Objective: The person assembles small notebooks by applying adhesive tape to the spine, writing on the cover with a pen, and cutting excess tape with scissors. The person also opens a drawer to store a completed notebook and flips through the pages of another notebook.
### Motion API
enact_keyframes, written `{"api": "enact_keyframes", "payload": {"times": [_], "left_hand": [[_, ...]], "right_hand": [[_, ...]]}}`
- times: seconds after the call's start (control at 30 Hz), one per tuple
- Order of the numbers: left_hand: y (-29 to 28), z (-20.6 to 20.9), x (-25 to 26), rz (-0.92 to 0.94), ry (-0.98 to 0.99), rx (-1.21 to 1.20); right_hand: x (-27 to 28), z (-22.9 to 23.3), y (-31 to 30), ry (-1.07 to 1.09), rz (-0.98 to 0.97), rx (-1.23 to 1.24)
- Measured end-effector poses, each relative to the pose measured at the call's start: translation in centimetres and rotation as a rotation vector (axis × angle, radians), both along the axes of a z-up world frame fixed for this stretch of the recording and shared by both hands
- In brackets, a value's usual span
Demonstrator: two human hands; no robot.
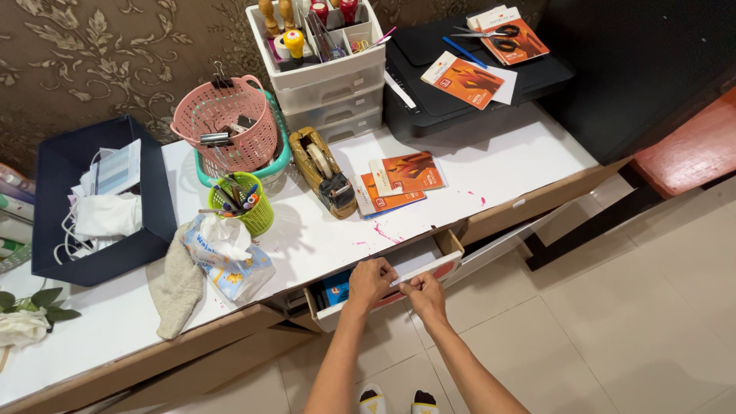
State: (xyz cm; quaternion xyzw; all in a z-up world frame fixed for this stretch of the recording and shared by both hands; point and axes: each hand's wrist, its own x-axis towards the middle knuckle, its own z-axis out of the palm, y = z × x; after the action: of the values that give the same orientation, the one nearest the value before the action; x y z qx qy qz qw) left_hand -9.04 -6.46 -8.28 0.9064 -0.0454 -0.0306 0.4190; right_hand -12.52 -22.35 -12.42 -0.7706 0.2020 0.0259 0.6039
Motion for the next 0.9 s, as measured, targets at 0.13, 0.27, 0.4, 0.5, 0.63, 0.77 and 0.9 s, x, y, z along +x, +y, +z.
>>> {"api": "enact_keyframes", "payload": {"times": [0.13, 0.27, 0.4, 0.5, 0.63, 0.77, 0.9], "left_hand": [[0.0, 0.1, -0.1, 0.008, 0.031, -0.006], [0.1, 0.3, 0.0, 0.015, 0.044, -0.013], [0.1, 0.0, 0.0, 0.022, 0.070, -0.039], [0.0, -0.8, 0.1, 0.045, 0.096, -0.037], [0.0, -1.6, 0.3, 0.073, 0.142, -0.071], [0.1, -1.8, 0.4, 0.095, 0.202, -0.108], [0.0, -2.4, 0.6, 0.117, 0.305, -0.181]], "right_hand": [[-0.1, 0.1, 0.1, 0.013, -0.009, -0.014], [0.0, 0.3, 0.3, 0.024, -0.014, 0.014], [-0.1, 0.6, 0.3, 0.063, -0.015, 0.011], [0.0, 0.6, 0.3, 0.028, -0.010, 0.027], [-0.1, -0.1, 0.4, -0.026, -0.007, 0.002], [-0.6, -1.4, 0.5, -0.126, -0.011, 0.017], [-0.9, -2.4, 1.0, -0.246, -0.034, 0.022]]}}
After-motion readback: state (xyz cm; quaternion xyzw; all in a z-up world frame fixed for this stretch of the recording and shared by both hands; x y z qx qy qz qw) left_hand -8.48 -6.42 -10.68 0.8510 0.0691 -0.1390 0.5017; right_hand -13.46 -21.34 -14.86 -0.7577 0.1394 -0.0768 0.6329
